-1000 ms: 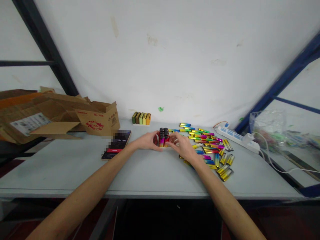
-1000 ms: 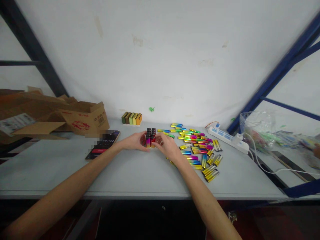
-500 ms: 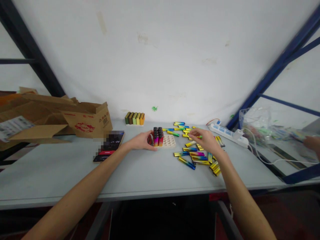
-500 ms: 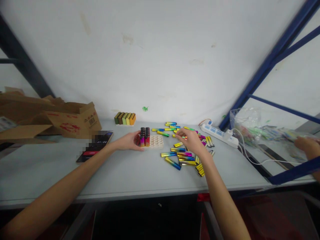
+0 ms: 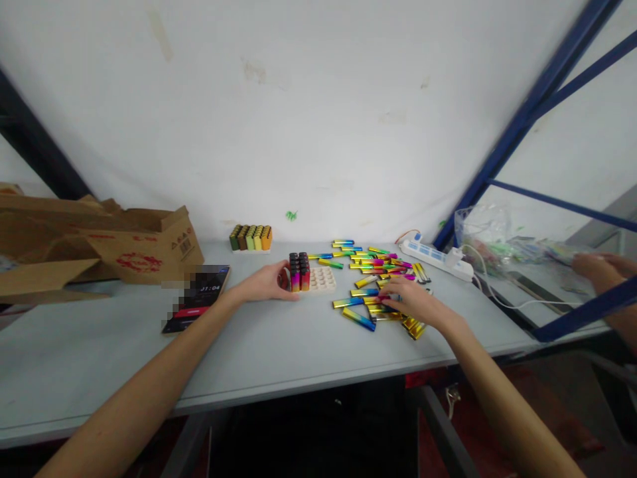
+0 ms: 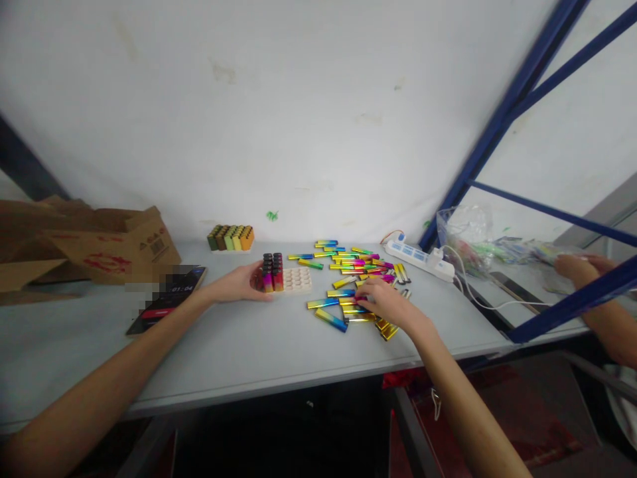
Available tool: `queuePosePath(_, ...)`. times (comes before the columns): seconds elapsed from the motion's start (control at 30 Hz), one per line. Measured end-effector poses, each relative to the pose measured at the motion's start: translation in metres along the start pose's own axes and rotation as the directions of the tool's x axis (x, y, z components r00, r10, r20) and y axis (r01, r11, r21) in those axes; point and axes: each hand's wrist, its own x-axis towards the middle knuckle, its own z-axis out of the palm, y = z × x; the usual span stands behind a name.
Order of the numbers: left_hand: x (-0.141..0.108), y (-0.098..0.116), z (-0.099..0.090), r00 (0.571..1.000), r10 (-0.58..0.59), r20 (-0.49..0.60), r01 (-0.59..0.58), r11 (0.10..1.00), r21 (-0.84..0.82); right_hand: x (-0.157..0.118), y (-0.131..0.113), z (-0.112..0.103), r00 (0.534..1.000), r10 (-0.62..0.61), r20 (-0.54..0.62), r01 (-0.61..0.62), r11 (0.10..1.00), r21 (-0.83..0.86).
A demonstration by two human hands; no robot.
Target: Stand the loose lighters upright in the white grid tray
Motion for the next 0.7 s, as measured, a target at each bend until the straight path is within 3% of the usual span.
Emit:
queuePosePath(0.2, 0.000, 0.003, -0.001, 1.000, -0.014, 0.008, 0.014, 0.999, 0.035, 0.017, 0.001, -0.001, 0.999, 0.010, 0.045, -0.008, 1.000, -0.024)
queuePosePath(0.43, -0.001, 0.002, -0.001, 1.000, -0.024, -0.010, 0.024, 1.000, 0.011, 0.023, -0.012, -0.008, 0.985, 0.058, -0.163, -0.018, 0.970, 0.240)
queuePosePath(0.57, -0.001, 0.001, 0.000, 1.000, 0.005, -0.018, -0.006, 1.000, -0.026, 0.057, -0.029, -0.004, 0.946, 0.145, -0.289, 0.024, 0.860, 0.509)
queuePosePath(0.7, -0.001, 0.001, 0.001, 0.999, 0.033, -0.028, -0.034, 0.998, -0.048, 0.108, -0.053, 0.003, 0.876, 0.220, -0.429, 0.166, 0.698, 0.697)
